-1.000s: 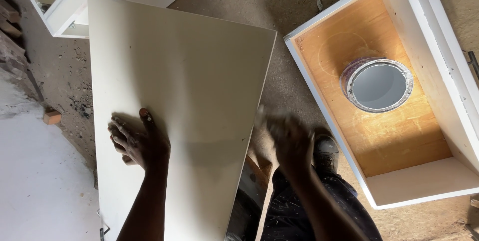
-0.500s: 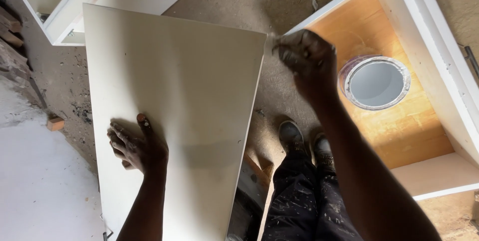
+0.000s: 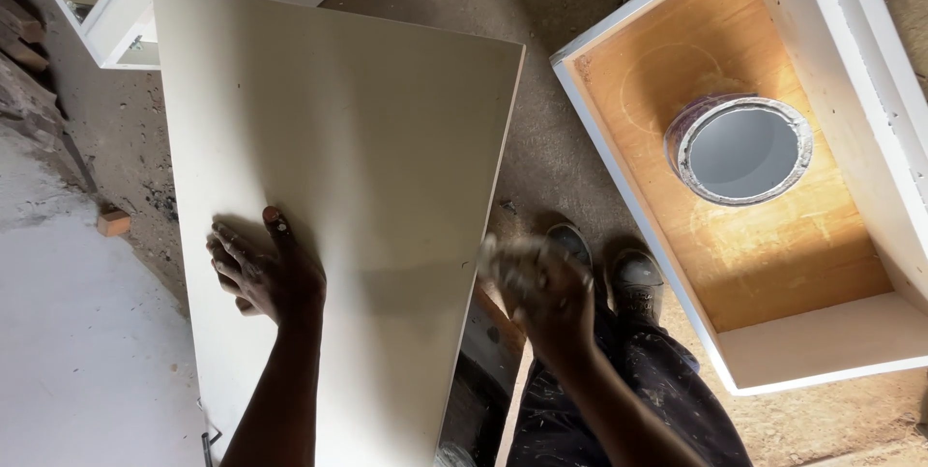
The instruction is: The person paints a white cabinet door using a cloth and a paint can. They dip the cloth into the paint and apply it to the door surface, then use a scraper tool to smooth the edges and surface of the door.
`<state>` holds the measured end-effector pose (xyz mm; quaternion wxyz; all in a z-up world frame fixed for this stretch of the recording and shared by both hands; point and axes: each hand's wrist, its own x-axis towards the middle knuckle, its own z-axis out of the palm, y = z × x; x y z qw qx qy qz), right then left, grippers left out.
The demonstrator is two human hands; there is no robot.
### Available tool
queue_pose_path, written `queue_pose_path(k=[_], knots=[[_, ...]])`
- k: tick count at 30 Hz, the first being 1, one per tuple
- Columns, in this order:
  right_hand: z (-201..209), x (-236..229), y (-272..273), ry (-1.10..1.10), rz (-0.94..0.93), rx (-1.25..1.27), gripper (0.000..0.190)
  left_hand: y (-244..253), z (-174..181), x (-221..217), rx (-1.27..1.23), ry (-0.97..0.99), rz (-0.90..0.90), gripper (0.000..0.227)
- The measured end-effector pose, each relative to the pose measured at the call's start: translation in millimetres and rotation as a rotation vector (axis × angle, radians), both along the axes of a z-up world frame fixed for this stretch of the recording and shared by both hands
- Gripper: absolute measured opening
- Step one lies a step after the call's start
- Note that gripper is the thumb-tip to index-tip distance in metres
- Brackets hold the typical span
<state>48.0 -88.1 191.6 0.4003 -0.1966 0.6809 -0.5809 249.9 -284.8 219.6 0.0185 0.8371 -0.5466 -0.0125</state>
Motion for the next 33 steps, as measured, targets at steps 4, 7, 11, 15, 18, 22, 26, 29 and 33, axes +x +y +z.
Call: queue_pose_path(k=[4,7,11,15,18,22,26,29,33], knots=[[-2,-65,-50,0.247,0.022,0.134,0.035,4,4,1,0.074,0.028,-0.062,0.088],[-3,-119,-98,0.463,0.018,0.036,0.038,2,0,10,0.06,0.014,-0.087,0.089],[-22,-185,-139,0.209,-0.004,-0.263,0.017,3,0,7,0.018,0.054,-0.109,0.092],[-19,-175,-109,0.223,0.056,-0.253,0.011,2,0,7,0.02,0.047,-0.102,0.091],[-18,-142,-84,0.221,0.133,-0.232,0.008,4,5,5,-0.005,0.045,-0.108,0.101],[-9,-87,-52,0.075,0.186,-0.131,0.011,8,8,6,0.008,0.064,-0.138,0.103],[10,-43,-20,-0.01,0.154,-0.093,0.015,8,4,12,0.028,0.071,-0.136,0.104],[7,2,14,-0.1,0.223,0.051,0.013,8,4,14,0.051,0.082,-0.128,0.103],[11,66,60,-0.214,0.152,0.073,0.02,5,-8,22,0.033,0.092,-0.147,0.107]])
